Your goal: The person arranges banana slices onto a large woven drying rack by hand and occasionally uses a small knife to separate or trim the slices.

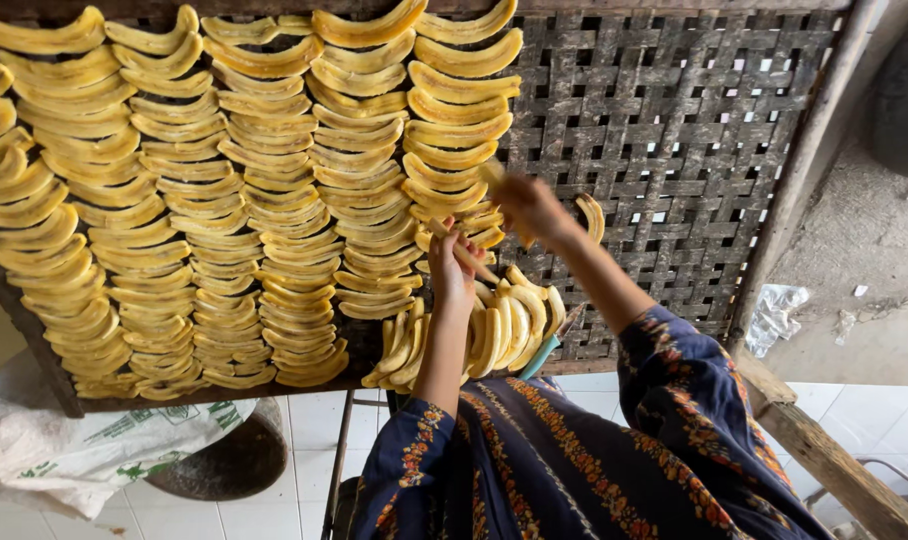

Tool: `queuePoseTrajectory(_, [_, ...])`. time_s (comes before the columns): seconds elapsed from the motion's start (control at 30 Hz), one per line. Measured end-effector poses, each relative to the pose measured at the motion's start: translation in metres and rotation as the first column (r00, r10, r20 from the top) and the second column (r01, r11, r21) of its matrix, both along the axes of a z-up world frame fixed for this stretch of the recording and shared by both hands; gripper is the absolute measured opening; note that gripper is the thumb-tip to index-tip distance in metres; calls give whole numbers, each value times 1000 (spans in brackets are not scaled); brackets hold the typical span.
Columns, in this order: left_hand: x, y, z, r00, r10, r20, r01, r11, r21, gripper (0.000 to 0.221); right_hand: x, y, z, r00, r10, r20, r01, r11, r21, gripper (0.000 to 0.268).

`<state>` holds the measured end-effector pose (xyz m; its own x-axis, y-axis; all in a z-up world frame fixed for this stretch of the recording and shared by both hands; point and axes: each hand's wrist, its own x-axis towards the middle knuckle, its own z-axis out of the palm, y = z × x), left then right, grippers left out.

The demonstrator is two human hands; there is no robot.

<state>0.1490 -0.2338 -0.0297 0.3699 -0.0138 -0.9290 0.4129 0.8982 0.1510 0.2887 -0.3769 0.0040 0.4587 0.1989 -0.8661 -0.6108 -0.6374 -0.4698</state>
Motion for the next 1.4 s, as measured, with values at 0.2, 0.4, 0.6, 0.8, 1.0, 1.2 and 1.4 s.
queuePoseTrajectory(0.2, [-23, 24, -26, 992, -73, 99, 66, 995, 71, 40, 106, -49, -74, 129, 790, 599, 91, 592, -801, 46])
queuePoseTrajectory(0.4, [-26, 51, -24, 992, -76, 102, 63, 990, 124, 41, 137, -63, -126, -41, 884, 466, 165, 466, -869, 46])
queuePoseTrajectory(0.6, [-13, 50, 1, 980, -179, 80, 161, 968, 193, 48, 126, -51, -133, 7, 594, 804, 137, 796, -590, 46])
queuePoseTrajectory(0.8, [-3, 21, 9, 989, -114, 90, 98, 982, 159, 43, 112, -35, -88, 146, 344, 928, 40, 935, -353, 18])
queuePoseTrajectory(1.0, [10, -17, 15, 968, 19, 250, -59, 987, 152, 49, 30, -5, 18, 890, 394, 228, -435, 883, 174, 23])
queuePoseTrajectory(1.2, [53, -29, 32, 899, -364, 242, 252, 884, 395, 64, 26, -30, 28, 974, -225, -9, 219, 936, 276, 16])
queuePoseTrajectory(1.4, [83, 5, 54, 808, -530, 258, 376, 800, 467, 83, 105, -107, -51, 765, -597, 242, 433, 754, 493, 6])
